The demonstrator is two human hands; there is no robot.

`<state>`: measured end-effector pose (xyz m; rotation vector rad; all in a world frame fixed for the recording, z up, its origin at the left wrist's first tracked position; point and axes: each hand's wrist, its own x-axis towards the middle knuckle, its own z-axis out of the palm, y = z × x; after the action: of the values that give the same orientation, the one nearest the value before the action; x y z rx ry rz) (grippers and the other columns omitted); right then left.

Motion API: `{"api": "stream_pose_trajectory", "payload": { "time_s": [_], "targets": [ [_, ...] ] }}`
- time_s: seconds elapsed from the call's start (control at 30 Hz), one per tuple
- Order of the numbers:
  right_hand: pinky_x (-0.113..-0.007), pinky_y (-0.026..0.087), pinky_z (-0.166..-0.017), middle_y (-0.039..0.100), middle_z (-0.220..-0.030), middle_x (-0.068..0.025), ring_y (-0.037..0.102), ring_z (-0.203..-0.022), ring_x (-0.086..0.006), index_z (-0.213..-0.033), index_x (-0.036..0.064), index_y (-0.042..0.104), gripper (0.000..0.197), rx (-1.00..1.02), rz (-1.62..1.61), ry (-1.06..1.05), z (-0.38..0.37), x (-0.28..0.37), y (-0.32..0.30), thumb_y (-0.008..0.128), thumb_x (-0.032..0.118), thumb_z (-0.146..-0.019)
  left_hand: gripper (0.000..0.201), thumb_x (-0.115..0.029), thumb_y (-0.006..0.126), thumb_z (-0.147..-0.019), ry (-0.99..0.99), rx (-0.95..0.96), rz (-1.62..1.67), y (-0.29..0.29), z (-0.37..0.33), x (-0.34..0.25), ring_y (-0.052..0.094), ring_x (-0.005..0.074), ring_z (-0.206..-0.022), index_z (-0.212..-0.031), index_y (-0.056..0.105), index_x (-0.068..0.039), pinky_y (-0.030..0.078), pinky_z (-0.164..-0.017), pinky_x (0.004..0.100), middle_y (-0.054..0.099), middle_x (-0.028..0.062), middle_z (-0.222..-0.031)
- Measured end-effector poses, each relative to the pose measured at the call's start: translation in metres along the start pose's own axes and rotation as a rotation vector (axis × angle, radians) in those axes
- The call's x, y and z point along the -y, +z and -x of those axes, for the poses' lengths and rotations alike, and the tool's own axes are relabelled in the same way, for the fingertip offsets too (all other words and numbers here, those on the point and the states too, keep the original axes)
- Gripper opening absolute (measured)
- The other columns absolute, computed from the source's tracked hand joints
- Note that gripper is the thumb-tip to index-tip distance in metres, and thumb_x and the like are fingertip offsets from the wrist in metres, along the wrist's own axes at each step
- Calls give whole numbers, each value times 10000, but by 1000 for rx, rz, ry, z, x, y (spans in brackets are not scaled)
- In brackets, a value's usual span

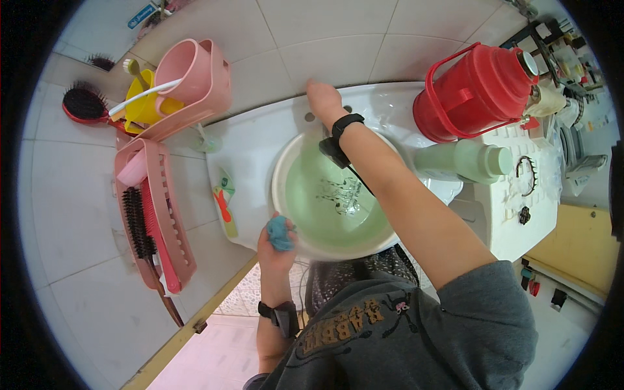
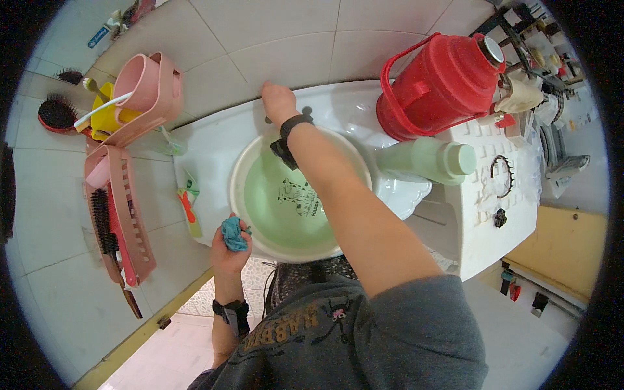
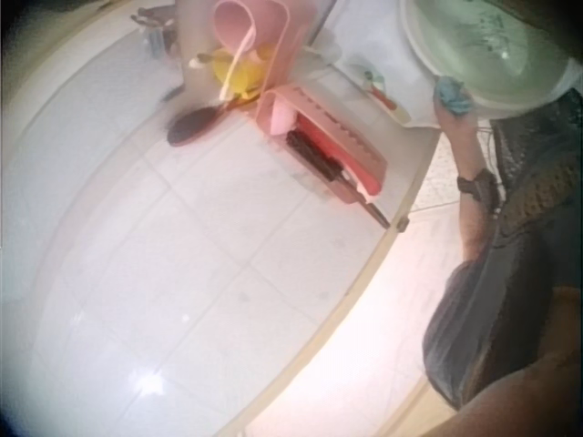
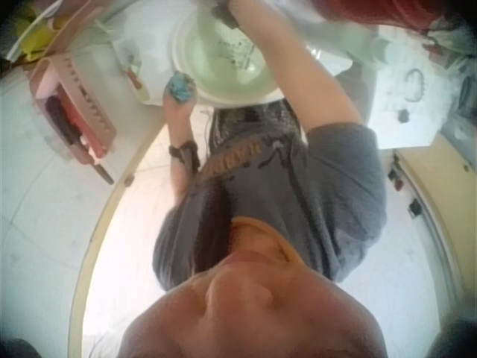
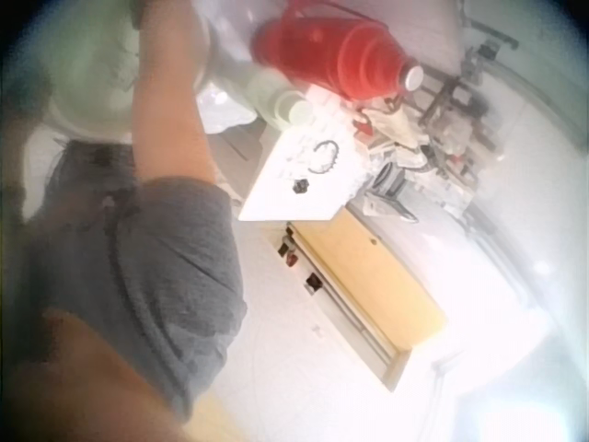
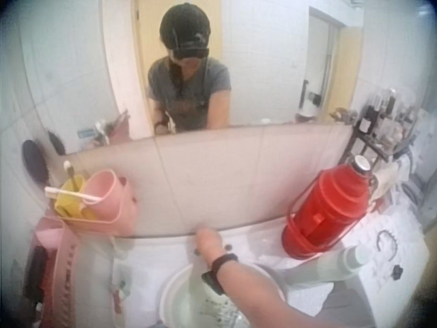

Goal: Cleaning a door using a wet blue cloth after washing it in a sink with detergent.

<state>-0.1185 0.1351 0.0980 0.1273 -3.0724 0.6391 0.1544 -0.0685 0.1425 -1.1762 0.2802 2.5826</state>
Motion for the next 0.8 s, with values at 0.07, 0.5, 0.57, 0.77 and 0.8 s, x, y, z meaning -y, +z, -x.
{"api": "stream_pose_trajectory", "payload": {
  "time_s": [0.07,0.5,0.57,0.77,0.8],
  "targets": [
    [-436,477,-694,610,-842,-193,592,-806,-343,-891,2,533,138,-32,-45,-2,4,-7,-1,484,78,-786,238,-178,421,-878,-12,11,-12,0,-1,1,564,220,-839,-1064,521,-68,500,-622,322,574,94,-912],
    [-457,417,-816,539,-1013,-215,442,-1044,-423,-1093,5,503,391,-70,-12,81,265,-111,-44,531,70,-709,222,-194,410,-878,-34,-15,-40,-20,-16,-22,589,215,-849,-987,555,-67,491,-643,312,602,49,-900],
    [-453,426,-812,555,-980,-232,488,-1001,-414,-1153,1,447,501,-181,-195,385,282,-117,-28,569,89,-675,224,-199,405,-880,-24,-33,-32,-20,-19,-23,588,215,-849,-979,554,-64,490,-646,313,602,52,-903],
    [-399,463,-760,594,-897,-254,581,-848,-376,-1083,-15,515,454,26,-487,422,277,-119,-42,585,110,-652,239,-217,401,-875,-75,12,29,-27,-15,-39,584,215,-841,-959,551,-51,484,-653,322,601,72,-913],
    [-399,463,-760,594,-897,-254,581,-848,-376,-1083,-15,515,454,22,-486,426,276,-104,-55,585,110,-652,243,-220,404,-872,-61,61,63,-33,-12,-46,583,215,-837,-962,551,-49,483,-653,325,600,76,-914]
  ]
}}
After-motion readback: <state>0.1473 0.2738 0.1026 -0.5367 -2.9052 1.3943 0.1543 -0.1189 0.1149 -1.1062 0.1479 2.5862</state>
